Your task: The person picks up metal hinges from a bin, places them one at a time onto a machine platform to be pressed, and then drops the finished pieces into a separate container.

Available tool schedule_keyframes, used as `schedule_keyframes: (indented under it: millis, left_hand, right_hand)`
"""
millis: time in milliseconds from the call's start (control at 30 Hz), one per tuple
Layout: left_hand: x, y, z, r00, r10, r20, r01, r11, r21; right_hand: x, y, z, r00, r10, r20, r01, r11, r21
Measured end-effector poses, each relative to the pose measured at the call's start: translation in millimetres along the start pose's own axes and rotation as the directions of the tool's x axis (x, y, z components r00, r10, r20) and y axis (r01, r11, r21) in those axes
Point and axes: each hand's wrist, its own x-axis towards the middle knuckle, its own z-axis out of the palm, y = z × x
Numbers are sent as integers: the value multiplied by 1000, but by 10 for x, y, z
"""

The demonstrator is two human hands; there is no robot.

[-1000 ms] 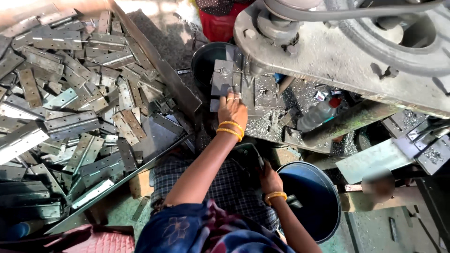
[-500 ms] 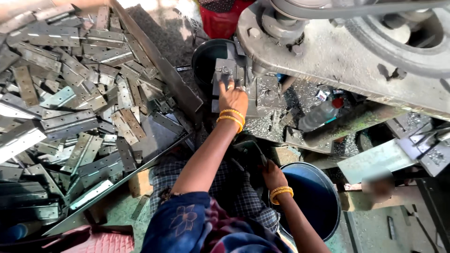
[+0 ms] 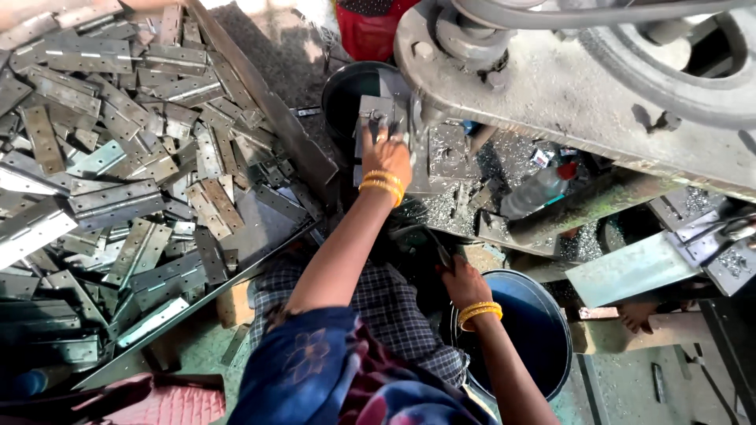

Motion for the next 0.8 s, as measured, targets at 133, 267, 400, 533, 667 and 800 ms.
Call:
schedule_keyframes:
  millis: [133, 267, 400, 533, 667, 800]
  left_hand:
    - [-660, -8, 483, 950, 146, -276, -129, 988, 79]
    - [-871, -32, 335, 835, 355, -420, -403, 915, -27]
    - [-570, 631, -301, 844, 226, -487, -218, 973, 73]
    - [-40, 834, 232, 987, -35, -155, 70, 971, 227]
    - [-421, 507, 86, 977, -49, -206, 51, 999, 4]
    - [-746, 289, 401, 957, 139, -256, -108, 985, 132]
  right_hand:
    - [32, -164, -132, 999, -10, 52, 9, 1000, 21]
    - [-8, -152, -102, 1000, 1, 22, -2, 998, 70]
    - [86, -93, -61, 1000, -3, 18, 3, 999, 43]
    - [52, -84, -43, 1000, 11, 25, -14, 996, 93]
    - [127, -56, -25, 999, -13, 32, 12, 999, 46]
    - [91, -254, -192, 995, 21, 93, -22, 1000, 7]
